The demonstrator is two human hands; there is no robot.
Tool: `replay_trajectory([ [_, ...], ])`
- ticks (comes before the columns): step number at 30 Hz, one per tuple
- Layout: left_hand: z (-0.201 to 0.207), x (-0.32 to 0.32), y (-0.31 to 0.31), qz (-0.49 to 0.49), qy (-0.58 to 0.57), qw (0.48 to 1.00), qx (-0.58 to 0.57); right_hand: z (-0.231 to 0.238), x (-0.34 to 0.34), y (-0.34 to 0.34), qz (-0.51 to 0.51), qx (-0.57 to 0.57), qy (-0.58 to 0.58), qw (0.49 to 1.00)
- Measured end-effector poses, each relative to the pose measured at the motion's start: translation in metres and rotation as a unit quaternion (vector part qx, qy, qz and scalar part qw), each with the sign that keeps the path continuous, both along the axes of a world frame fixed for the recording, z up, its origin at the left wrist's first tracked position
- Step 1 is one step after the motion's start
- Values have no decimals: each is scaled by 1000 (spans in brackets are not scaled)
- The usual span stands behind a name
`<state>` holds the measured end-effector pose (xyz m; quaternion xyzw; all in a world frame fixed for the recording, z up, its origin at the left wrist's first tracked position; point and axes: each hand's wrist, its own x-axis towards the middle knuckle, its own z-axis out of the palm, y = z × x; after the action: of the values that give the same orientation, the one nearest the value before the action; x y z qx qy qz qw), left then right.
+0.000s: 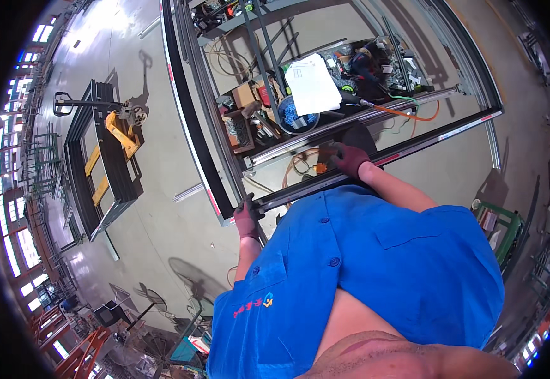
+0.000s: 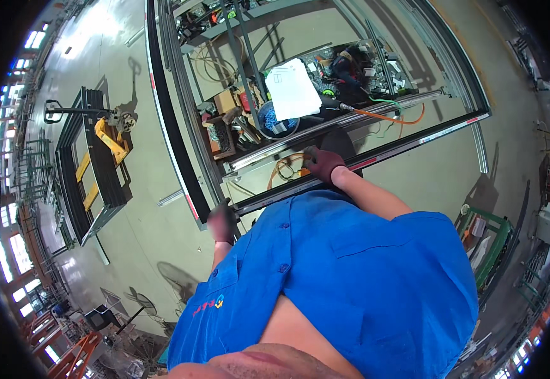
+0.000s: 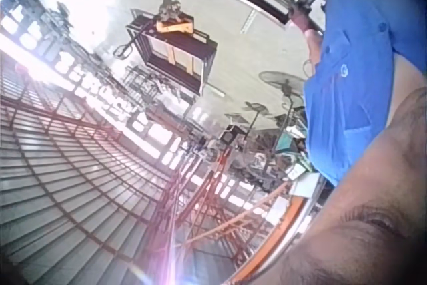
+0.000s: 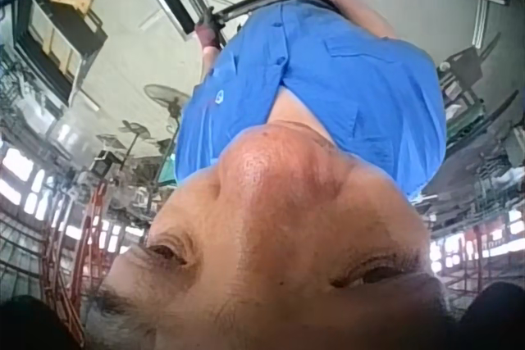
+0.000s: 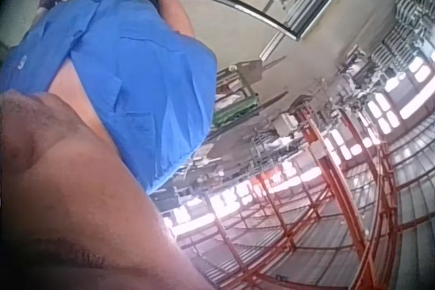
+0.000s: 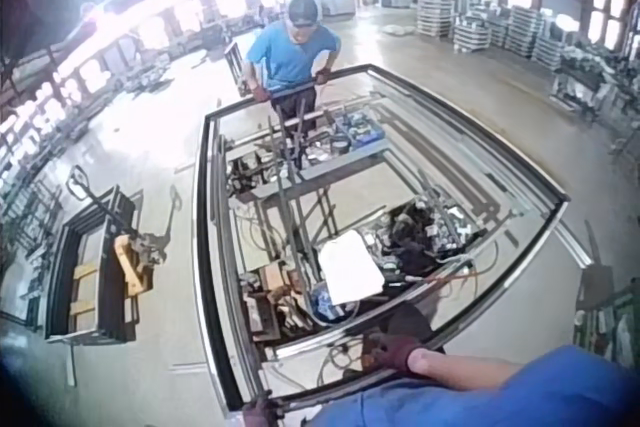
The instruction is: The person is checking a technical blueprint and then using an electric drill to assemble a metal frame.
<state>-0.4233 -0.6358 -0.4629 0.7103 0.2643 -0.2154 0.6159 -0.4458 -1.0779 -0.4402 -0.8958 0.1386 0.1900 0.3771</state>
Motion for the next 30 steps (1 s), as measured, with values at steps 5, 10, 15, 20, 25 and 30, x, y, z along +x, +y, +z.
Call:
replay_trajectory([
  [5,2,-2,1,-5,-7,1000,-9,-12,-4,-1,-8,18,-8,1000],
  [10,2,-4,1,-4,-6,1000,-18,-9,-7,0,-10,13,1,1000],
  [15,-2,-3,2,1,-4,1000,-25,-5,-2,0,-3,0,-4,1000],
  [20,2,3,-7,6,-10,1000,-16,3,7,-5,-4,5,12,1000],
  [25,-34,-49,21,63,-215,969,104,-68,-2,-8,38,-64,38,997],
  [30,-23,-99,41,277,-100,947,127,-16,-11,-2,14,-8,23,1000],
])
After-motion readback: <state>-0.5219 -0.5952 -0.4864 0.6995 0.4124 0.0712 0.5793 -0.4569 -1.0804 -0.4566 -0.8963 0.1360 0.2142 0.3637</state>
